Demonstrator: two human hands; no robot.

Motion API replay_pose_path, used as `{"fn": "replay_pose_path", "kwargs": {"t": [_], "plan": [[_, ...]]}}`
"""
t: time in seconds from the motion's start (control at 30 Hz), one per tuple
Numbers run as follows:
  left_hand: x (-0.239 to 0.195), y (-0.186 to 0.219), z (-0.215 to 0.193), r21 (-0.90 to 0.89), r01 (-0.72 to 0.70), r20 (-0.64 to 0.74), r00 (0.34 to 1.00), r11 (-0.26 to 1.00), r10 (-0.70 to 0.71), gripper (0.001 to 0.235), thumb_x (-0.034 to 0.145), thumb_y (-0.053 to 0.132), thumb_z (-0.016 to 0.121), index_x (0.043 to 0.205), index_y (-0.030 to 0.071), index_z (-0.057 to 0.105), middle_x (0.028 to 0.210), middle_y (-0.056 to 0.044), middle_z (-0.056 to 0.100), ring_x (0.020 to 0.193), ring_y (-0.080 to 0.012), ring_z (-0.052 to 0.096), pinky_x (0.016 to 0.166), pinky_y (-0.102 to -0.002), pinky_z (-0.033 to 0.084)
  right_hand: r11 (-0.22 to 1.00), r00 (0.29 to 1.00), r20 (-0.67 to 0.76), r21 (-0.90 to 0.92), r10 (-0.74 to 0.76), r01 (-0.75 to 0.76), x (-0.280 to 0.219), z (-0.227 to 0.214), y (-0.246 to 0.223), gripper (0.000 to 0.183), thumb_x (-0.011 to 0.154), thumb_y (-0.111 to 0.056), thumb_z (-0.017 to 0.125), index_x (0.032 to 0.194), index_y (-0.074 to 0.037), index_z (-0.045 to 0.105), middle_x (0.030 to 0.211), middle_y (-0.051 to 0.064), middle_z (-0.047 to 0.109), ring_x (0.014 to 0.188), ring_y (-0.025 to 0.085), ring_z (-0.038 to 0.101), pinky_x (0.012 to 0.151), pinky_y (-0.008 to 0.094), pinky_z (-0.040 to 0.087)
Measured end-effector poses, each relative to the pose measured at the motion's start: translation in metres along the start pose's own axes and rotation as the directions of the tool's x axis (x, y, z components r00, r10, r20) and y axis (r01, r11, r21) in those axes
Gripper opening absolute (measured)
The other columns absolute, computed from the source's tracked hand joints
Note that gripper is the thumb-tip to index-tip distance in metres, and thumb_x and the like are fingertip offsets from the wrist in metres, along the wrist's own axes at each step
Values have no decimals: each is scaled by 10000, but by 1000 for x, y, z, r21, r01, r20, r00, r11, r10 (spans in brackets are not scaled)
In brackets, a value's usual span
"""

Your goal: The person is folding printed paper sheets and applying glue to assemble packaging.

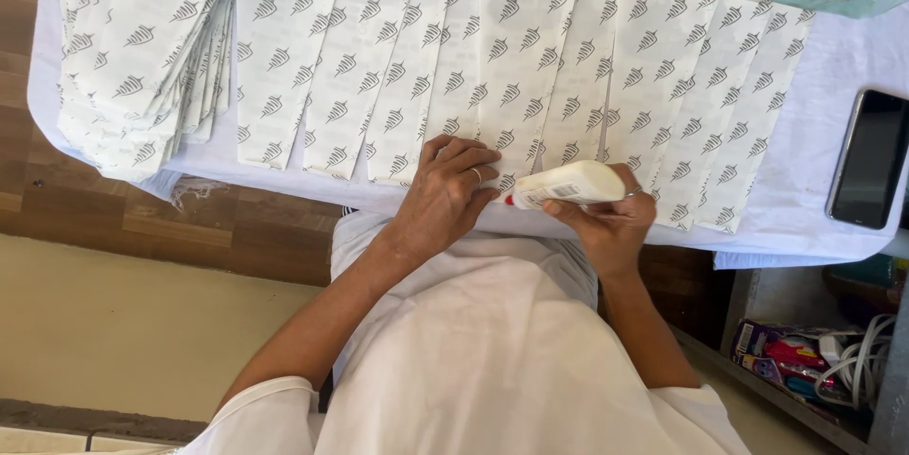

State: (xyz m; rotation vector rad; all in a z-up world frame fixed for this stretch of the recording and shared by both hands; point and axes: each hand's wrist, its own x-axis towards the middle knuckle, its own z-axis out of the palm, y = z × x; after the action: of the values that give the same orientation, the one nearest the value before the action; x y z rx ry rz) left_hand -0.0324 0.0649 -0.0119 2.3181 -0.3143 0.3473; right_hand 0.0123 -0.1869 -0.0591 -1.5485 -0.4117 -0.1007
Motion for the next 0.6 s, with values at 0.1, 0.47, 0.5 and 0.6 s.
{"fn": "replay_pose_path", "kwargs": {"t": [0.1,0.47,0.5,0.6], "plan": [[0,-2,3,31,-21,-18,1000,999,21,86,839,-11,768,920,18,774,1024,-117,758,1095,-269,673,1062,-483,389,1000,1000,-2,9,-5,5,-3,19,9,445,673,89,930,1006,107,635,886,228,747,963,282,732,826,404,594],[2,2,-1,14,-4,-5,1000,1000,4,104,860,-62,704,908,0,774,1010,-142,759,1079,-285,686,1073,-507,386,998,999,-43,-64,-19,16,-6,-30,11,459,700,90,911,1044,133,610,959,264,732,994,287,708,855,416,584],[2,2,-2,9,-16,-7,1000,1000,16,109,858,-69,699,910,-9,774,1002,-152,756,1070,-295,687,1070,-515,386,998,999,-51,-62,-17,14,-8,-30,13,462,700,87,912,1046,131,610,962,262,733,1000,283,707,862,407,582],[1,1,0,7,-14,-21,1000,1000,14,107,859,-63,707,909,2,775,1003,-136,760,1072,-283,689,1066,-504,386,1000,1000,-27,-23,-16,15,-2,-1,0,463,684,92,919,1037,128,621,934,249,739,982,278,715,840,407,586]]}}
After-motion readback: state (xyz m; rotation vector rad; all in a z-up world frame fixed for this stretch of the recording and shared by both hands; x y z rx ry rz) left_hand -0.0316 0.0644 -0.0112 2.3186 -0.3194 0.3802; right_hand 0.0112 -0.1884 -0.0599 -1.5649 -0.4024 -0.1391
